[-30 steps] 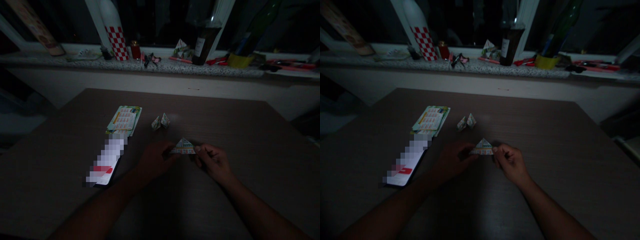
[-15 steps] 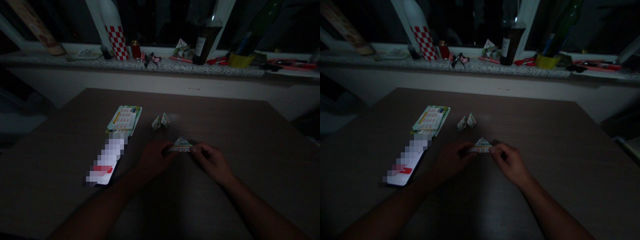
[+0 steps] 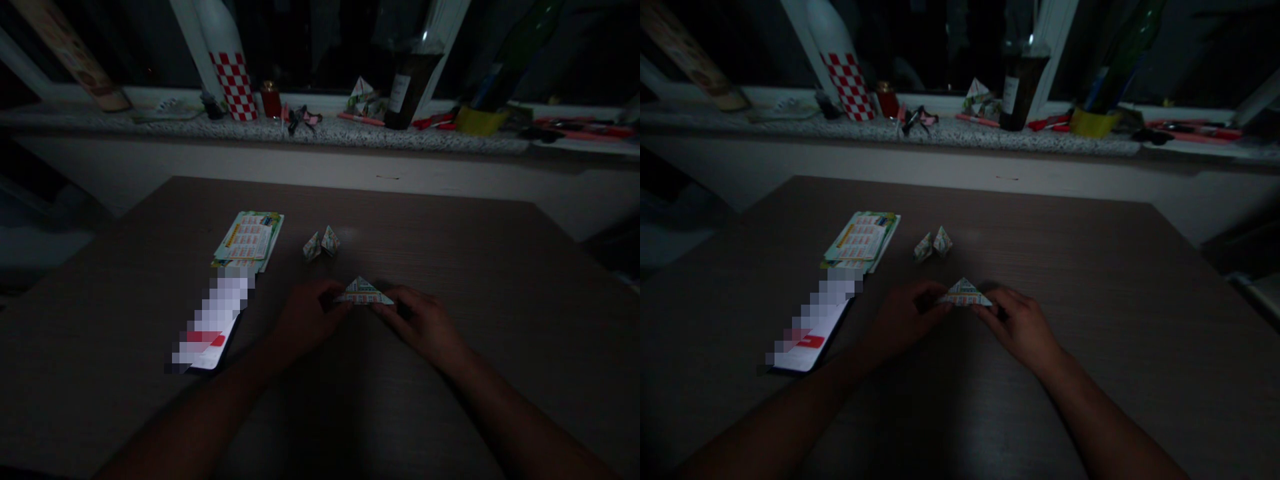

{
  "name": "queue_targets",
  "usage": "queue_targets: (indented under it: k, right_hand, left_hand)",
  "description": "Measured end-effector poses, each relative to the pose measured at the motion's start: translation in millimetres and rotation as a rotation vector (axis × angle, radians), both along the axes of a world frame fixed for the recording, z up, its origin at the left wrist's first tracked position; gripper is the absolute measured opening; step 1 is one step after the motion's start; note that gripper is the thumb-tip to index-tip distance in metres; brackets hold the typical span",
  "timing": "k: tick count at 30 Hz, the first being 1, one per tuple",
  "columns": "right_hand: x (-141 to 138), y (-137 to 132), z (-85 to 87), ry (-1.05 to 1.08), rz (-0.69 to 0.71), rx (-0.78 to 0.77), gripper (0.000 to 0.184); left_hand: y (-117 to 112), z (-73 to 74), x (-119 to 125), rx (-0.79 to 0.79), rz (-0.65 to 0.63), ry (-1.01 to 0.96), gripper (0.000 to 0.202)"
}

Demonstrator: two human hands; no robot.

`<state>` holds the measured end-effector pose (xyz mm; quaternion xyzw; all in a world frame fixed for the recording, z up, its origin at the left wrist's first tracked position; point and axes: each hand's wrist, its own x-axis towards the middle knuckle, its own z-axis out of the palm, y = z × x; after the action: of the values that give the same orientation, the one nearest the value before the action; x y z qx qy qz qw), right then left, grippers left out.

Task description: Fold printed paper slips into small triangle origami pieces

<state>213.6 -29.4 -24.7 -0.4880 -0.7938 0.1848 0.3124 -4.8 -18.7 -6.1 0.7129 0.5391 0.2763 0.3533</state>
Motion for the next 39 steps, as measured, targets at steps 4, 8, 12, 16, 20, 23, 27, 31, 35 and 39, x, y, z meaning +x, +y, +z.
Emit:
queue_targets:
  k: [4,8,12,16,20,23,27,31,35,39]
  right_hand:
    - [-0.5,-1.4,1.3,-0.035,0.017,-0.019,0.016]
    - [-2.2,-2.5,2.3,-0.047,0.001,-0.047,0.017]
    - [-5.1,-2.7,1.0,-0.050,-0.005,-0.039,0.019]
    - [-8.9,-3.6,-0.1,-0.080,-0.008,-0.014,0.022]
    - [-13.8,-3.9,-0.7,-0.092,0.002,-0.011,0.027]
    - [-17.9,-3.5,-2.0,-0.085,0.013,0.001,0.028]
    - [-20.2,-3.8,-2.9,-0.042,0.083,0.010,0.027]
    - [-17.9,-5.0,-1.8,0.022,0.167,0.006,0.025]
    - [-15.6,-6.3,2.3,0.072,0.201,-0.029,0.022]
    - [-15.1,-7.6,7.0,0.116,0.243,-0.053,0.023]
  left_hand:
    - [-0.2,-2.1,0.3,0.006,-0.010,-0.034,0.024]
    - [-2.3,-5.5,3.0,0.114,-0.015,0.085,0.028]
    - [-6.4,-10.6,5.6,0.293,-0.069,0.208,0.029]
    - [-9.9,-13.5,7.5,0.356,-0.104,0.240,0.027]
    - [-12.5,-12.7,10.6,0.351,-0.136,0.248,0.027]
    - [-14.5,-11.9,13.9,0.347,-0.155,0.240,0.027]
    - [-17.1,-10.7,17.2,0.336,-0.186,0.196,0.024]
    - [-19.0,-5.5,15.0,0.302,-0.234,0.079,0.028]
    - [-18.9,-1.0,9.5,0.252,-0.308,-0.112,0.031]
    - [-16.9,-4.3,8.8,0.181,-0.297,-0.242,0.024]
